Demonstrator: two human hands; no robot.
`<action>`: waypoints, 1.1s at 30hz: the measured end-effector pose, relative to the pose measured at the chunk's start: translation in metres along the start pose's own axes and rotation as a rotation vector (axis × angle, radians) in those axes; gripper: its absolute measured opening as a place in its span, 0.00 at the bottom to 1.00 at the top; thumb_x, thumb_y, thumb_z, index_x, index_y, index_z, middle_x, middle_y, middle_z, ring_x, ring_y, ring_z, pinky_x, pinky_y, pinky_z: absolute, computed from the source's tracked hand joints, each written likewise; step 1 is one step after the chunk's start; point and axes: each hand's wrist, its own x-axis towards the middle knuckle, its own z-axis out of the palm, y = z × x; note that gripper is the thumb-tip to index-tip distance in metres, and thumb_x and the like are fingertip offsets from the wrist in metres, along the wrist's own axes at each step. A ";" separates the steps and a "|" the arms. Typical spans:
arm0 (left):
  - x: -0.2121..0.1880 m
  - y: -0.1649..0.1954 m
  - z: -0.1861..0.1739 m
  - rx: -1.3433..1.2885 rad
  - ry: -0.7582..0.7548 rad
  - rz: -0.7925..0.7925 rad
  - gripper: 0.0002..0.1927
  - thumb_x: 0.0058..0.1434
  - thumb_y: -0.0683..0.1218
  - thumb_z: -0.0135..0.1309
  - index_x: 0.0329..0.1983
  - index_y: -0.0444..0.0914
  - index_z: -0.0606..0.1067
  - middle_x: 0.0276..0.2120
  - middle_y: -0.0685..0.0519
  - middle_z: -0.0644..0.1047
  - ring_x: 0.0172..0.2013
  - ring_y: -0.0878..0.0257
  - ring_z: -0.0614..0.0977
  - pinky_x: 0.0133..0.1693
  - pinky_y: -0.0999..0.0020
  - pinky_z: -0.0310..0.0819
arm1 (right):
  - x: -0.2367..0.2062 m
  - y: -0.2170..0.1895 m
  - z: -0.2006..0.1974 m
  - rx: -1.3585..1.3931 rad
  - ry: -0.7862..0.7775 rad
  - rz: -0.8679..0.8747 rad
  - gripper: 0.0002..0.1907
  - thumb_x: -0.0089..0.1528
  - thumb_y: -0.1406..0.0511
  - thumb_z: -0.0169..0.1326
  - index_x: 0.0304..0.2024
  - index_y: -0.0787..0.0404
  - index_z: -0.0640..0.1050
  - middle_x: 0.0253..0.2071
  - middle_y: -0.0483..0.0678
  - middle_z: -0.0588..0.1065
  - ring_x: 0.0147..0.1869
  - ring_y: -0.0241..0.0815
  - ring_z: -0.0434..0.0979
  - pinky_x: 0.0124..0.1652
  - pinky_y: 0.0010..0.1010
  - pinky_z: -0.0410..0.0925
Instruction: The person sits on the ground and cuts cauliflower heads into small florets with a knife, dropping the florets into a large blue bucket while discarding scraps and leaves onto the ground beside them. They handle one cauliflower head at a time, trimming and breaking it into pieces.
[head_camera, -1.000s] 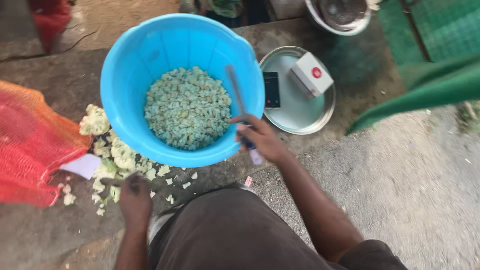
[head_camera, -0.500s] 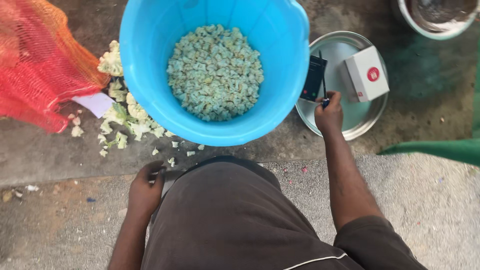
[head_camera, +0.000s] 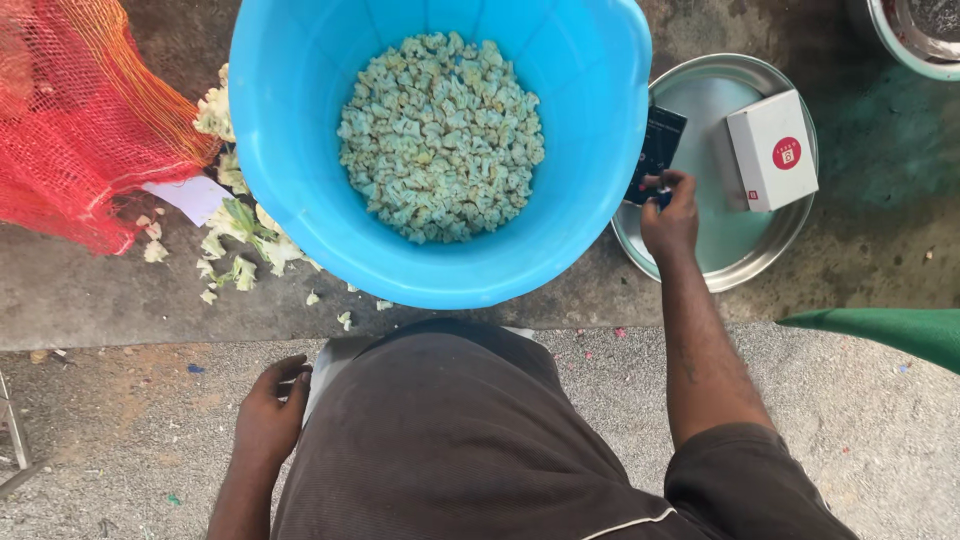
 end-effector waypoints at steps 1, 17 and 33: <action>0.001 0.003 -0.001 0.000 0.003 -0.001 0.20 0.65 0.51 0.53 0.59 0.42 0.76 0.52 0.49 0.83 0.49 0.54 0.85 0.49 0.58 0.79 | 0.000 -0.003 0.001 0.014 -0.019 -0.015 0.22 0.61 0.76 0.54 0.56 0.62 0.66 0.53 0.52 0.80 0.57 0.58 0.79 0.55 0.45 0.69; 0.103 0.085 -0.059 -0.146 0.427 0.548 0.17 0.64 0.40 0.55 0.57 0.35 0.75 0.50 0.43 0.78 0.49 0.51 0.83 0.51 0.59 0.77 | -0.082 -0.059 -0.026 0.467 0.022 0.399 0.12 0.74 0.66 0.62 0.52 0.65 0.73 0.43 0.46 0.74 0.44 0.35 0.72 0.38 0.25 0.66; 0.244 0.227 -0.150 0.141 0.182 0.058 0.44 0.50 0.66 0.66 0.60 0.32 0.72 0.58 0.34 0.76 0.60 0.41 0.79 0.60 0.50 0.73 | -0.163 -0.136 -0.026 0.515 0.195 0.790 0.12 0.70 0.70 0.51 0.56 0.63 0.72 0.47 0.52 0.81 0.40 0.33 0.76 0.32 0.22 0.65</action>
